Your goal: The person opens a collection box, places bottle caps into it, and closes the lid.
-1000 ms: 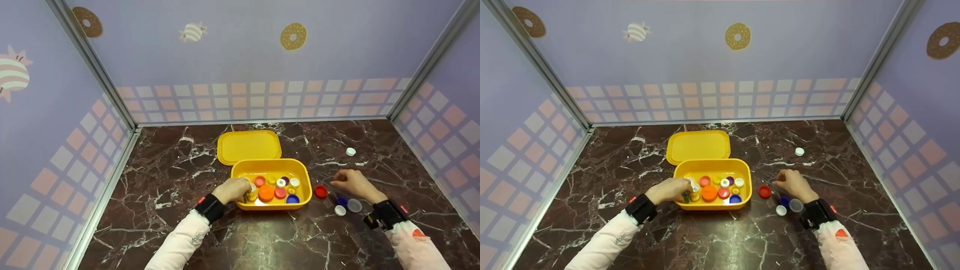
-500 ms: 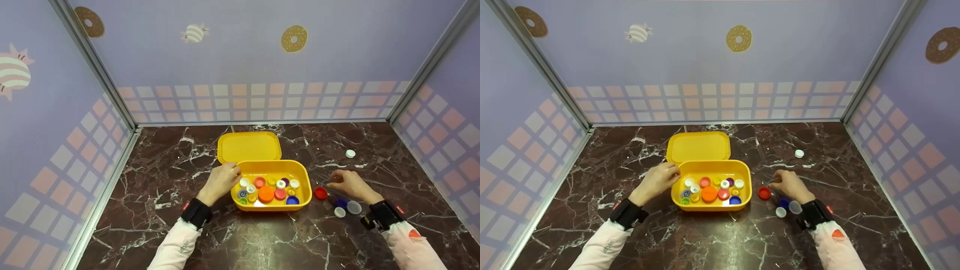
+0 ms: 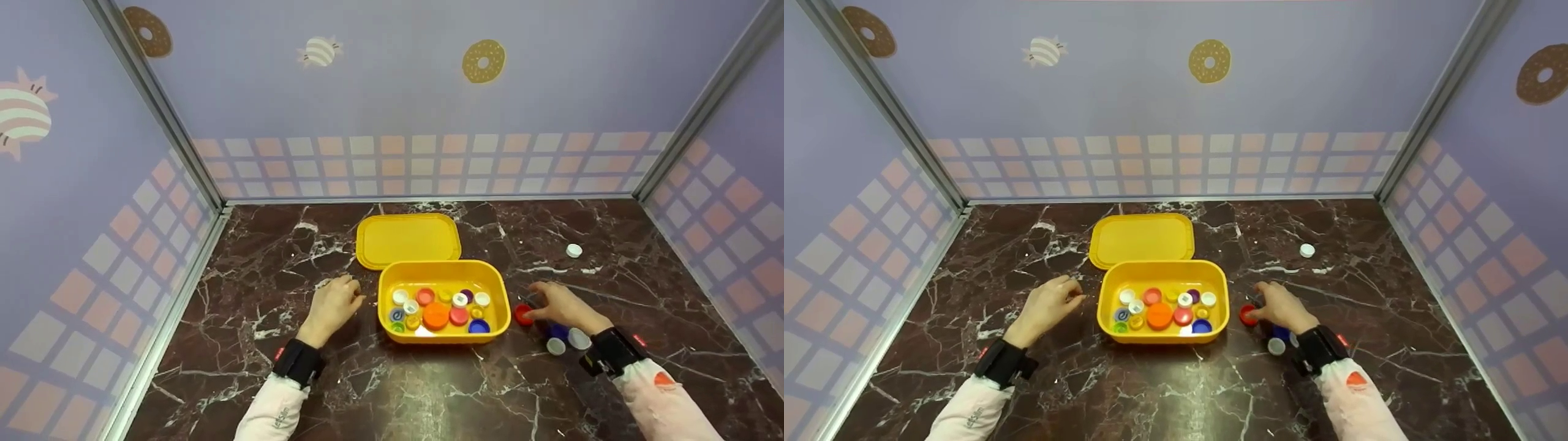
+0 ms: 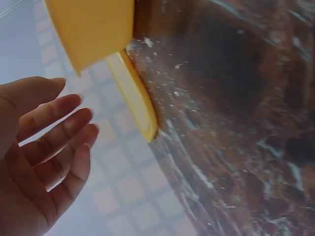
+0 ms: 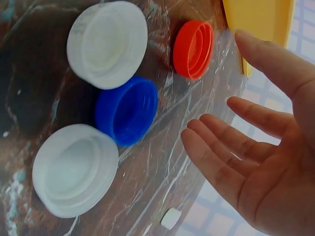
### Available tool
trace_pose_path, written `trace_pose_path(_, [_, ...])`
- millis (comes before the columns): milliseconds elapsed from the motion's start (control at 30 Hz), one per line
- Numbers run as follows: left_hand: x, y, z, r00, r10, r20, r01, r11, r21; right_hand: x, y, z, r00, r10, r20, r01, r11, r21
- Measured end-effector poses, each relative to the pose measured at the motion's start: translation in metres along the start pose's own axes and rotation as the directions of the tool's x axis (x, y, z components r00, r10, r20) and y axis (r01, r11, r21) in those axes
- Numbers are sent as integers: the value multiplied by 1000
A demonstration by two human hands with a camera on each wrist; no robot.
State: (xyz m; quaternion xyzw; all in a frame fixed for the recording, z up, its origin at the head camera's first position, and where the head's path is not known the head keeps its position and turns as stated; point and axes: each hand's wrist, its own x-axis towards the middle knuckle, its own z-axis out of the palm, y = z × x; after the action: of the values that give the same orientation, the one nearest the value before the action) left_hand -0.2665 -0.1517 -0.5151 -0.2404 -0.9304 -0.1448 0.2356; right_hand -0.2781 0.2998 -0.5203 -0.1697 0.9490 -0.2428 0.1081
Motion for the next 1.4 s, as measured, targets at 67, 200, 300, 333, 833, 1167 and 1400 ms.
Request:
trace_pose_path(67, [-3, -1, 1, 999, -23, 28, 23, 1000, 5, 1, -2, 2, 1000, 1, 7, -1, 1000, -24])
trace_pose_path(200, [-8, -2, 2, 995, -51, 81, 50, 999, 4, 2, -4, 6, 1000, -23, 7, 24, 998, -61])
trace_pose_path(300, [-11, -2, 2, 989, -67, 129, 68, 998, -4, 2, -5, 8, 998, -64, -7, 63, 995, -74])
trace_pose_path(333, [-12, -2, 2, 987, -73, 144, 74, 997, -6, 2, -5, 9, 997, -76, -10, 75, 994, -76])
trace_pose_path(833, [-23, -1, 5, 954, -142, 266, 161, 985, -53, 7, -3, 21, 974, -214, -78, 205, 973, -106])
trace_pose_path(1167, [-24, -1, 5, 951, -158, 266, 178, 983, -54, 9, -7, 12, 967, -225, -120, 219, 974, -62])
trace_pose_path(1400, [-29, -1, 5, 947, -167, 275, 186, 981, -46, 13, -21, -14, 967, -190, -172, 182, 981, -65])
